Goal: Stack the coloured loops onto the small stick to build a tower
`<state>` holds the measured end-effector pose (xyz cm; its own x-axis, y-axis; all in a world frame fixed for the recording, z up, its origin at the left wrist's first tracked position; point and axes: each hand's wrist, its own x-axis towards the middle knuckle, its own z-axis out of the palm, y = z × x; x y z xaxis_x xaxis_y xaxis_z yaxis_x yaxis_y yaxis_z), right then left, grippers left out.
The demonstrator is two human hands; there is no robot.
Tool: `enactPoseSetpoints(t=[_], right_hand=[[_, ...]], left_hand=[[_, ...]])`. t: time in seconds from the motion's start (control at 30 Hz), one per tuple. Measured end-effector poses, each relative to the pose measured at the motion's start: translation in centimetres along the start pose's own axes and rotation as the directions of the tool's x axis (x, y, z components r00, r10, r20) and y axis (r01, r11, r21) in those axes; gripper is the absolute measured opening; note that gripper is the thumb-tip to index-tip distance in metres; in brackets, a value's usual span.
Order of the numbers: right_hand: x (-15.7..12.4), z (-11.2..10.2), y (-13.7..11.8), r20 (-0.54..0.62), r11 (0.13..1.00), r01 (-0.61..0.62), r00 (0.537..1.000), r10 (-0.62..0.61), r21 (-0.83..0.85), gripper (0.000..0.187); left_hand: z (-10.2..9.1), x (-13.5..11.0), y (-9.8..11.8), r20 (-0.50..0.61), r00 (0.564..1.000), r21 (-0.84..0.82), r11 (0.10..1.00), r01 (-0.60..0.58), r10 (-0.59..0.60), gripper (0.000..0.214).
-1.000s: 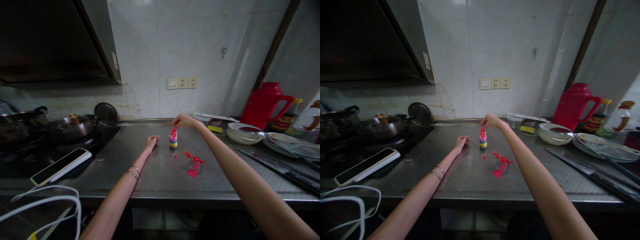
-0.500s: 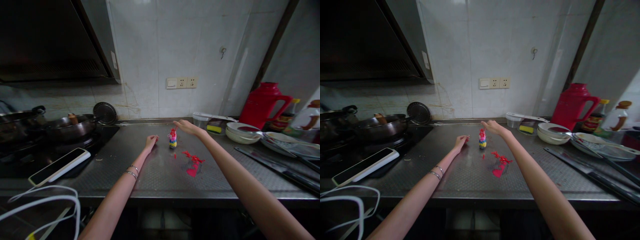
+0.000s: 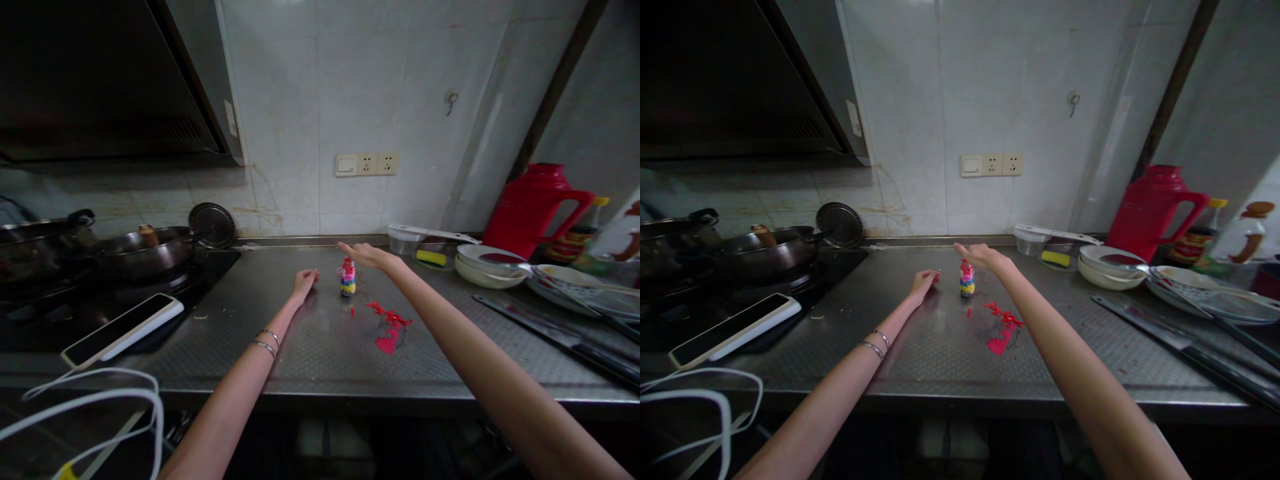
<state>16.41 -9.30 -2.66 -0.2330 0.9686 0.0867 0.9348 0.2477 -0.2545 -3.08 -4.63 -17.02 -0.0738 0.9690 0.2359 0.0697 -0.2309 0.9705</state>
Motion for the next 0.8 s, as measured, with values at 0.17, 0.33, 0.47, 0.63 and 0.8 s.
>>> enactPoseSetpoints(t=[0.17, 0.33, 0.47, 0.63, 0.8], right_hand=[[0.0, -0.3, 0.0, -0.019, 1.0, 0.022, 1.0, -0.021, 0.016, 0.077], [-0.4, -1.3, 0.0, -0.102, 0.999, 0.048, 0.994, -0.046, 0.018, 0.072], [-0.8, -2.0, 0.1, -0.178, 0.999, 0.045, 0.983, -0.041, 0.02, 0.068], [-0.6, -1.6, 0.3, -0.154, 0.982, 0.158, 0.978, -0.14, 0.106, 0.065], [-0.3, -0.6, 0.4, -0.072, 0.986, 0.112, 0.992, -0.103, 0.123, 0.07]], left_hand=[[0.0, -0.1, 0.2, 0.002, 1.0, -0.001, 1.0, 0.004, -0.004, 0.02], [0.1, -0.2, 0.4, 0.001, 1.0, -0.004, 1.0, 0.005, -0.005, 0.018], [0.1, -0.2, 0.3, 0.0, 1.0, 0.0, 1.0, -0.002, 0.002, 0.017], [0.1, -0.2, 0.3, 0.008, 1.0, 0.001, 1.0, -0.007, 0.007, 0.017], [0.0, -0.2, 0.2, 0.01, 1.0, 0.005, 1.0, -0.013, 0.013, 0.018]])
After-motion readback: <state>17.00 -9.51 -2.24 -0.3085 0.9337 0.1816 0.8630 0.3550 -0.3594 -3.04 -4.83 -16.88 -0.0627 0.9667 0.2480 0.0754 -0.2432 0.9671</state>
